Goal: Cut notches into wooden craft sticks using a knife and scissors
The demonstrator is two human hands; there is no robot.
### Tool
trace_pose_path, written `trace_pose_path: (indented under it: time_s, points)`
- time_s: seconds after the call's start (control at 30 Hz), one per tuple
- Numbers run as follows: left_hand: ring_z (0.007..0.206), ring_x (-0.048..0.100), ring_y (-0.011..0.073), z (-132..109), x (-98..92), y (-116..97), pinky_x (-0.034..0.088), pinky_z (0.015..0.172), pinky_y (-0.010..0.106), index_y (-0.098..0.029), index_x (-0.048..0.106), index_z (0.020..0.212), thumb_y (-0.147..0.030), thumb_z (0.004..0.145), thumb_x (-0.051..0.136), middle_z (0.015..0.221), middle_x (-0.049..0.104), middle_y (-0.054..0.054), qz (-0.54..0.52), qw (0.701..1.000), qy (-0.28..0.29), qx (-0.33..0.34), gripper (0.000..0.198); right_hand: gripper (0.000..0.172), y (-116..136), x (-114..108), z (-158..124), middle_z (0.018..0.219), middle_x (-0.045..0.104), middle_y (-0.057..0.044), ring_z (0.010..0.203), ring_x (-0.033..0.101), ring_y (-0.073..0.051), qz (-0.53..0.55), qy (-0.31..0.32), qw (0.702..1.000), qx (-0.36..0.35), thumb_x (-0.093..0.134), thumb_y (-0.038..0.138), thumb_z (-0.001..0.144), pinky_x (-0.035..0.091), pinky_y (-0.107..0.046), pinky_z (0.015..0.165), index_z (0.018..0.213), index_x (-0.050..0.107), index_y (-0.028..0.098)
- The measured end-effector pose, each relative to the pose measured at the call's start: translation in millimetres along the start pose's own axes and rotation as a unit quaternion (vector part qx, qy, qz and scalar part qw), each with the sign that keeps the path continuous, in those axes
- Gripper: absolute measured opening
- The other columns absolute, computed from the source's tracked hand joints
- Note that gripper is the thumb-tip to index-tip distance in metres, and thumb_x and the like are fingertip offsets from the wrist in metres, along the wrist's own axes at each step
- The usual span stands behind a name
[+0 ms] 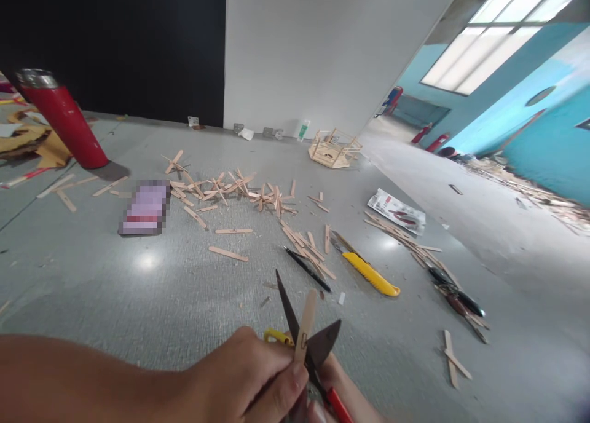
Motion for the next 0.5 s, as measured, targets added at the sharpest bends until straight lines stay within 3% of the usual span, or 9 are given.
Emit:
trace_pose_path:
  time_s: [0.23,0.37,0.4,0.5]
  points:
    - [0.058,0.053,0.0145,-2,0.7,2,0.043,0.056,0.021,-0.020,0.074,0.082,-0.059,0.106,0.035,0.064,0.060,0.001,-0.009,1.000,-0.002,0.002,0.060,0.074,4,-6,12,0.089,0.065,-0.009,0.085,0.063,-0.025,-0.027,-0.006,1.000,0.001,0.055,0.081,0.085,0.055,-0.032,0.075,0.117,0.065,0.015]
    - [0.056,0.052,0.0152,-3,3.8,8,0.043,0.056,0.023,-0.022,0.077,0.083,-0.061,0.104,0.038,0.062,0.061,0.001,-0.021,1.000,-0.020,0.005,0.059,0.057,12,-4,4,0.090,0.066,-0.009,0.082,0.064,-0.023,-0.038,-0.029,0.999,0.007,0.051,0.067,0.096,0.056,-0.032,0.077,0.119,0.066,0.016]
    - [0.055,0.052,0.0152,-3,4.5,9,0.042,0.056,0.023,-0.022,0.077,0.084,-0.061,0.105,0.038,0.063,0.062,0.001,-0.019,1.000,-0.023,0.005,0.059,0.051,12,-6,-1,0.092,0.067,-0.010,0.084,0.064,-0.023,-0.049,-0.061,0.997,0.020,0.048,0.060,0.100,0.056,-0.032,0.080,0.121,0.065,0.017]
    - [0.055,0.055,0.0150,-3,5.5,10,0.042,0.056,0.023,-0.022,0.078,0.085,-0.060,0.105,0.037,0.065,0.065,0.001,-0.007,1.000,-0.029,0.008,0.058,0.052,13,-6,-9,0.094,0.067,-0.012,0.088,0.064,-0.024,-0.063,-0.101,0.993,0.012,0.047,0.060,0.100,0.056,-0.032,0.079,0.125,0.064,0.017]
Point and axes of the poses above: each hand's wrist, its own z-axis towards the middle knuckle, its own x-axis out of the palm, y = z × x, the point moved 4 cm from there along z, towards the middle knuckle
